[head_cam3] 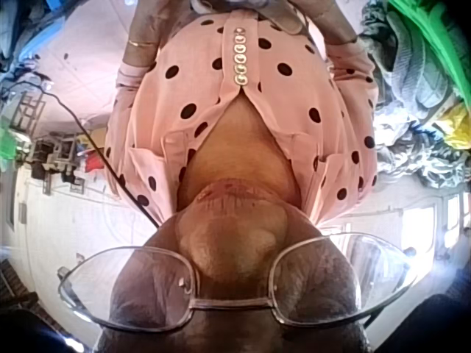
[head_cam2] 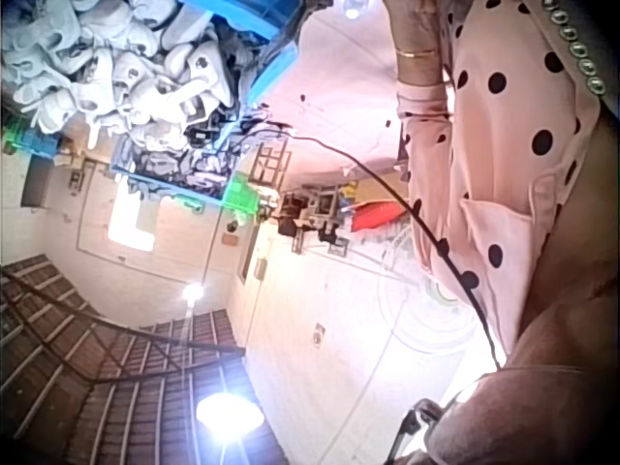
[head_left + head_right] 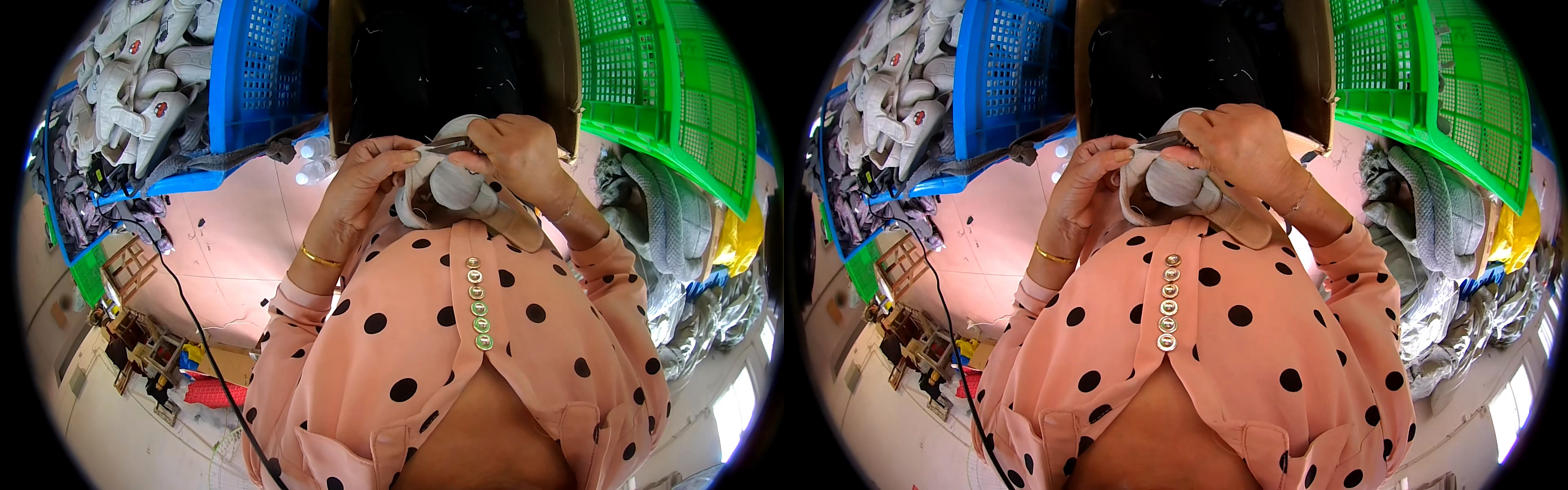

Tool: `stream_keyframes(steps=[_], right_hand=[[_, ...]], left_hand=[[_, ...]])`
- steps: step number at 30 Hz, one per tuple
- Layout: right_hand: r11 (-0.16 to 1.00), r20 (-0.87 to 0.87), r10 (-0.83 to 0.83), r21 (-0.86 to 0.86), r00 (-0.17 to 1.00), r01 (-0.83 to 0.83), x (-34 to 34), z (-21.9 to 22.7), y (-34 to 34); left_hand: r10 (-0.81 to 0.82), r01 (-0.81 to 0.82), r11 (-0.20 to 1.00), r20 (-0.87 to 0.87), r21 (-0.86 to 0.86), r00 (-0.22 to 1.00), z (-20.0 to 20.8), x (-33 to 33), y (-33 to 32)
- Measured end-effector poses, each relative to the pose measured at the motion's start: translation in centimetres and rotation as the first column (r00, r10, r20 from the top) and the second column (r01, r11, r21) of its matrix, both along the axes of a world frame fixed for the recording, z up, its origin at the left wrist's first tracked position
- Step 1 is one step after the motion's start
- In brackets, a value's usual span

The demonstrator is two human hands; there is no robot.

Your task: The person sits on the floor and uses scissors to trim loose threads and excess fabric from the edges of white slippers. They handle the slippers one by one, turning them over to access different sides and carefully cutting away small imperfections.

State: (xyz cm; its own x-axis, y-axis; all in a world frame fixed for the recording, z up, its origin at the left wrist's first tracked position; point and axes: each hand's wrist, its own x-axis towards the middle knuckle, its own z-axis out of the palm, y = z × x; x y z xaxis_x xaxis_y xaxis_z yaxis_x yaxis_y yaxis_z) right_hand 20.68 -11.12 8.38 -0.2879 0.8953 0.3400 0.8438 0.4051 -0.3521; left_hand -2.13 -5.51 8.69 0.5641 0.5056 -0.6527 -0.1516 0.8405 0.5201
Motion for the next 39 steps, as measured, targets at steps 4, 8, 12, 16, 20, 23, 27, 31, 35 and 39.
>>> stream_keyframes(steps=[4,8,12,16,20,23,27,31,35,39], right_hand=[[1.000,-0.013,-0.008,0.020,1.000,0.008,0.0,-0.5,0.1],[0.945,-0.350,-0.215,-0.310,0.912,0.104,0.4,0.0,0.1],[0.867,-0.584,-0.279,-0.494,0.762,-0.061,0.6,1.8,0.4],[0.776,-0.656,-0.365,-0.607,0.661,-0.174,-1.7,2.3,0.2],[0.708,-0.654,-0.397,-0.664,0.644,-0.239,-1.6,2.5,0.6],[0.653,-0.664,-0.525,-0.716,0.532,-0.249,-0.5,1.5,1.2],[0.692,-0.635,-0.606,-0.718,0.479,-0.076,-0.3,1.3,0.5],[0.545,-0.625,-0.684,-0.781,0.377,-0.305,-0.5,0.4,-1.1],[0.548,-0.605,-0.699,-0.796,0.381,-0.258,-1.6,-0.6,-1.8],[0.569,-0.610,-0.713,-0.792,0.345,-0.223,-2.5,-1.7,-1.7]], left_hand=[[0.006,-0.006,1.000,-0.013,0.013,1.000,-0.1,0.1,-0.2],[-0.012,0.011,1.000,0.017,0.027,1.000,0.0,0.1,-0.1],[0.005,-0.007,0.999,0.046,0.034,0.999,0.7,0.5,-0.2],[-0.030,0.025,0.993,0.040,0.112,0.999,0.6,0.5,-0.3],[-0.081,0.102,0.941,-0.078,0.324,0.994,1.7,0.5,-0.3],[-0.093,0.330,0.686,-0.372,0.649,0.923,3.2,0.7,0.7],[0.158,0.454,0.202,-0.487,0.868,0.859,2.8,1.4,0.9],[0.305,0.501,-0.301,-0.415,0.811,0.857,0.1,1.9,0.1],[0.322,0.479,-0.490,-0.360,0.728,0.876,-2.0,2.1,-1.1],[0.309,0.510,-0.543,-0.406,0.667,0.860,-2.9,1.3,-1.4]])
